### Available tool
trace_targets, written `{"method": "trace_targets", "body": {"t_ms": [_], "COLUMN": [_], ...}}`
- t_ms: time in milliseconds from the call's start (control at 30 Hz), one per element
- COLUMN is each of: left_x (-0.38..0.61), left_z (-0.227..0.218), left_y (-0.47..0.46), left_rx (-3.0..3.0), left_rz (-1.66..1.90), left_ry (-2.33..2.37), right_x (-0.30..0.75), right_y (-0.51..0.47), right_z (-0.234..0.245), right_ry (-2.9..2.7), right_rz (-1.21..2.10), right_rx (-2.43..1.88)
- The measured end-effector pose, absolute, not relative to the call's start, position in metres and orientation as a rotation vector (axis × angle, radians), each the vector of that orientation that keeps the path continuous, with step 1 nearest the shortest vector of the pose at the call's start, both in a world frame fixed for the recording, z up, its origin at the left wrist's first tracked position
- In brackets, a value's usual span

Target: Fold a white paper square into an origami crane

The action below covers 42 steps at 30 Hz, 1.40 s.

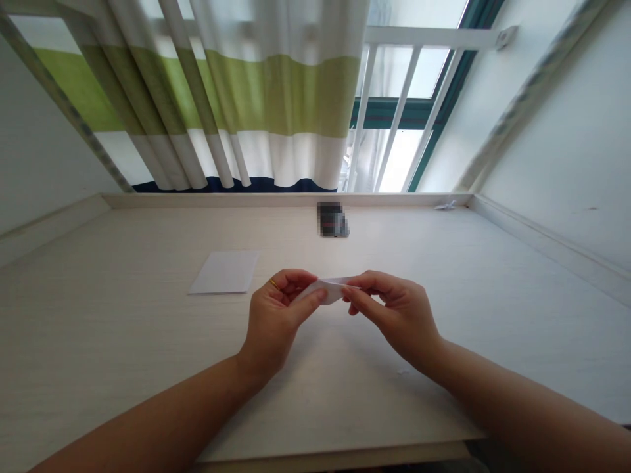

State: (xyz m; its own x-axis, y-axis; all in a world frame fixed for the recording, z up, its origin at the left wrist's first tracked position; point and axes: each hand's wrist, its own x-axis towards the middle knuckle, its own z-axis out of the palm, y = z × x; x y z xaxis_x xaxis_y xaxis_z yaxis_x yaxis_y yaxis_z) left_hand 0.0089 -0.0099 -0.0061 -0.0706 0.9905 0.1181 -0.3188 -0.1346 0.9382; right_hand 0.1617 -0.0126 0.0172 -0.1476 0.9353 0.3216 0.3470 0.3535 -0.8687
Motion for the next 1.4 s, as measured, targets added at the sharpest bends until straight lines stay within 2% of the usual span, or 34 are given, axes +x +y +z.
{"method": "trace_targets", "body": {"t_ms": [333, 667, 1000, 1400], "left_x": [0.007, 0.008, 0.01, 0.012], "left_z": [-0.001, -0.003, -0.006, -0.004], "left_y": [-0.013, -0.013, -0.014, -0.011], "left_rx": [1.235, 1.36, 1.308, 1.136], "left_rz": [1.287, 1.369, 1.28, 1.15], "left_ry": [0.975, 1.078, 1.159, 1.12], "right_x": [0.166, 0.167, 0.164, 0.163], "right_y": [-0.013, -0.013, -0.011, -0.009], "right_z": [0.025, 0.027, 0.021, 0.013], "right_ry": [-1.766, -1.636, -1.694, -1.627], "right_rz": [0.772, 0.897, 0.79, 0.84], "right_rx": [-1.123, -1.179, -1.319, -1.352]}}
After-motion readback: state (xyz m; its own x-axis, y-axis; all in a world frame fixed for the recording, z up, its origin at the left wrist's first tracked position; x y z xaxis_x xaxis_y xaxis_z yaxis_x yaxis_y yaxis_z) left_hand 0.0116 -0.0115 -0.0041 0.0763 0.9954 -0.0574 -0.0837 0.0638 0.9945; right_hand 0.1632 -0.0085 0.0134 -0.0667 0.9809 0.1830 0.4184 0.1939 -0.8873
